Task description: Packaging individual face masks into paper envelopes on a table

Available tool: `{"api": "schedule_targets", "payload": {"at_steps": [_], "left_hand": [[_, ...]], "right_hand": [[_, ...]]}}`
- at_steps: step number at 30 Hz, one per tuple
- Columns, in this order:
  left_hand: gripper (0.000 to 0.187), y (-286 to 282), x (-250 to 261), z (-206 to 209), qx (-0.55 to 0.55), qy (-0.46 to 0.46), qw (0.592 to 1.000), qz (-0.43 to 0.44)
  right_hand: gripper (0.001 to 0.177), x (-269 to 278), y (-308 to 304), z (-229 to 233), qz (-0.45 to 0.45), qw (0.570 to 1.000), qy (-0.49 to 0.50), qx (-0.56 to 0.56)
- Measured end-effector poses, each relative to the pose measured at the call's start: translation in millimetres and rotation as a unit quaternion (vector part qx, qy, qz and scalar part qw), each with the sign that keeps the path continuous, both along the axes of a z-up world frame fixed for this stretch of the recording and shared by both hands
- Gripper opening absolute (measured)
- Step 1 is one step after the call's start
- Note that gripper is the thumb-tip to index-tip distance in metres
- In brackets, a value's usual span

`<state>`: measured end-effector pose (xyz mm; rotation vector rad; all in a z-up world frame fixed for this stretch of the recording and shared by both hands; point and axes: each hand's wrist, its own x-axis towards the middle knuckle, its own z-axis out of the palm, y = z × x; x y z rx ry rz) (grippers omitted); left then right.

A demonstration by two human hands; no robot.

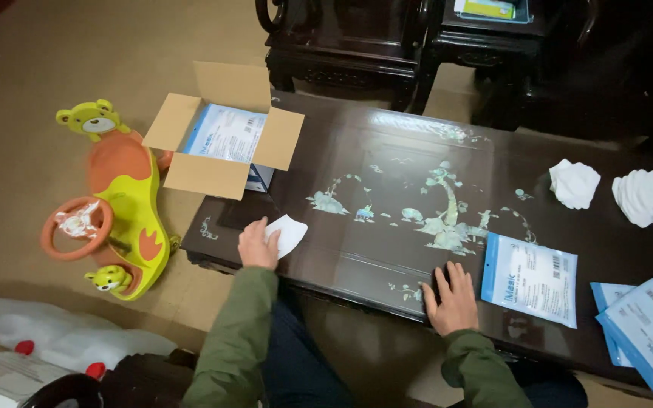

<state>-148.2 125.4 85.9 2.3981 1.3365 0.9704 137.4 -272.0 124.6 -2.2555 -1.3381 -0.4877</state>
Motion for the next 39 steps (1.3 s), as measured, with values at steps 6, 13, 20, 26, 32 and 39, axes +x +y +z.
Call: {"api": "schedule_targets", "payload": {"at_steps": [6,13,20,26,32,39], "left_hand": [[0.072,24.2,-11.7,-14.4,-0.133,0.188,0.973,-0.018],[0.054,20.2,-10.7,3.7,-0.104,0.105,0.989,-0.002],[0.040,2.2,-8.4,-0.2,-0.185,-0.008,0.983,0.000],[0.025,-34.8,34.0,41.5,-0.329,-0.229,0.916,-0.033],[0.024,-131.0,122.1,64.0,-0.459,-0.221,0.837,-0.200],[0.024,-174.7,160.9,51.3,-0.538,-0.194,0.773,-0.275]], "right_hand": [[0.056,-1.6,-6.7,-1.0,0.002,0.997,0.065,-0.051],[0.052,-4.0,-1.3,-1.0,-0.002,0.999,0.032,-0.017],[0.046,-6.4,2.9,4.8,-0.059,0.998,-0.026,-0.003],[0.046,-3.8,4.8,2.3,-0.062,0.998,-0.026,0.001],[0.047,-3.7,21.9,41.5,-0.009,0.919,0.368,0.142],[0.061,13.4,33.4,33.3,0.083,0.801,0.580,0.127]]}}
